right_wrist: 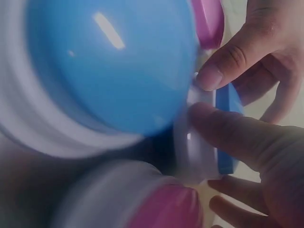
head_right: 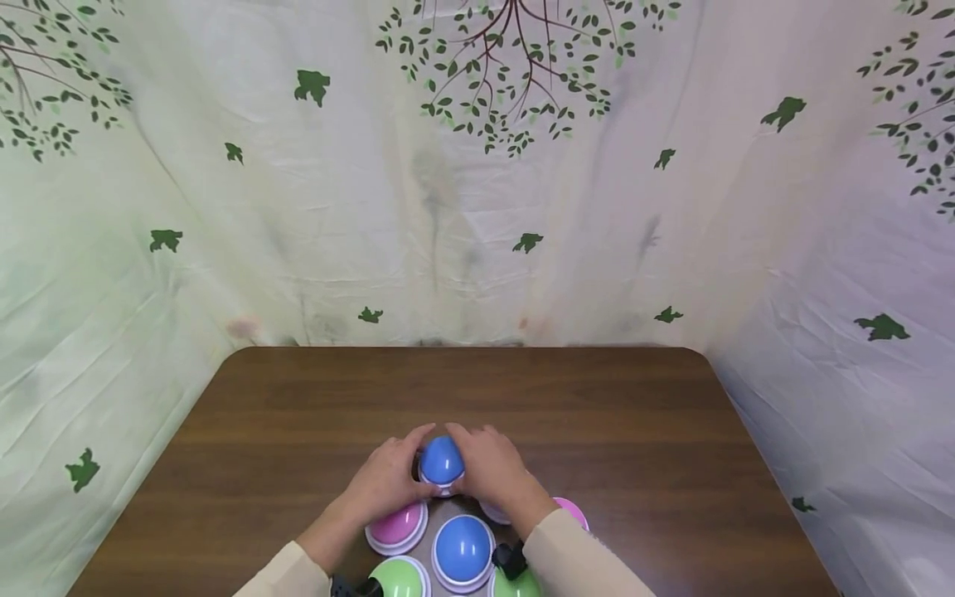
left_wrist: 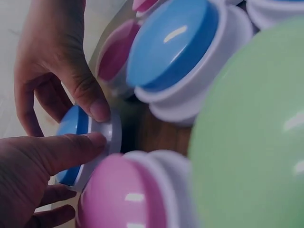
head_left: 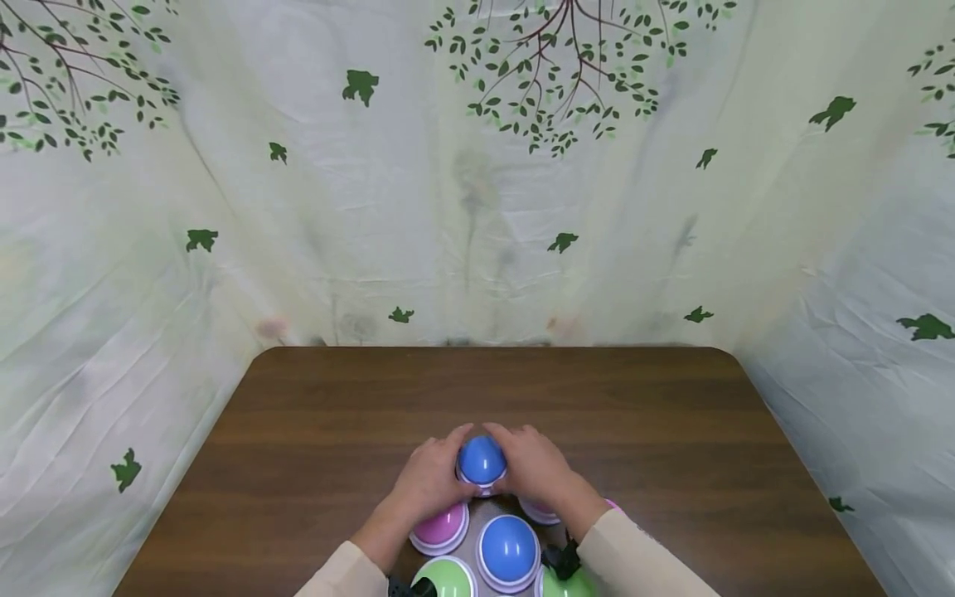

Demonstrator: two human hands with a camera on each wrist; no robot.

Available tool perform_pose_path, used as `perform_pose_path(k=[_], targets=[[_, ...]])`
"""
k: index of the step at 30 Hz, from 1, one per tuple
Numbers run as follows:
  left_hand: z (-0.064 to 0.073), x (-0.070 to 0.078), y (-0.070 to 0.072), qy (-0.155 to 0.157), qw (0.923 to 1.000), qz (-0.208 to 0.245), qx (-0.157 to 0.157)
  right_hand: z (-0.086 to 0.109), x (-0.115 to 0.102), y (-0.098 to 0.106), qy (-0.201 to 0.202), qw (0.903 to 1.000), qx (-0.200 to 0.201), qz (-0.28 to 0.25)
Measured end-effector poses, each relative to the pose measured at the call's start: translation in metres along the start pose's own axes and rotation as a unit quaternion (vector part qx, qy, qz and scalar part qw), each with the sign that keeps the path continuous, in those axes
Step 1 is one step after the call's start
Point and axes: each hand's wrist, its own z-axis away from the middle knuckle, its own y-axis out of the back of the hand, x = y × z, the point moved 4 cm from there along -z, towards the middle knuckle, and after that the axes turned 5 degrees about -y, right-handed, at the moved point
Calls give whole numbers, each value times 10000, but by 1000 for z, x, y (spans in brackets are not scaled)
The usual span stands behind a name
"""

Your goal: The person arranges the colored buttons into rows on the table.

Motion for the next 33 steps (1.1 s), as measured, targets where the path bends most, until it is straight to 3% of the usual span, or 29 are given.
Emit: perform_pose_path(k=[9, 12, 16, 22, 26, 30, 33], targets=[[-19, -28, 8, 568, 9977, 238, -281, -35, -5, -5, -467, 9986, -253, -46], [-21, -32, 5, 805, 9944, 521, -449, -39, -4, -10, -564, 9978, -320, -145], [-20, -33, 0, 889, 9922, 705, -520, -37, -1, -12, -673, 9962, -416, -359], [-20, -24, 1, 736, 9952, 441, -465, -24, 9, 0, -776, 9914, -604, -859], [-19, -12, 3, 478, 9984, 104, -281, -9, 24, 13, -940, 9903, -452, -917], [-16, 10, 4, -4, 9998, -192, 71, 10, 40, 24, -1211, 9886, -334, -836], [-10, 33, 2, -562, 9965, -514, 355, 26, 47, 29, -1259, 9881, -289, -838]])
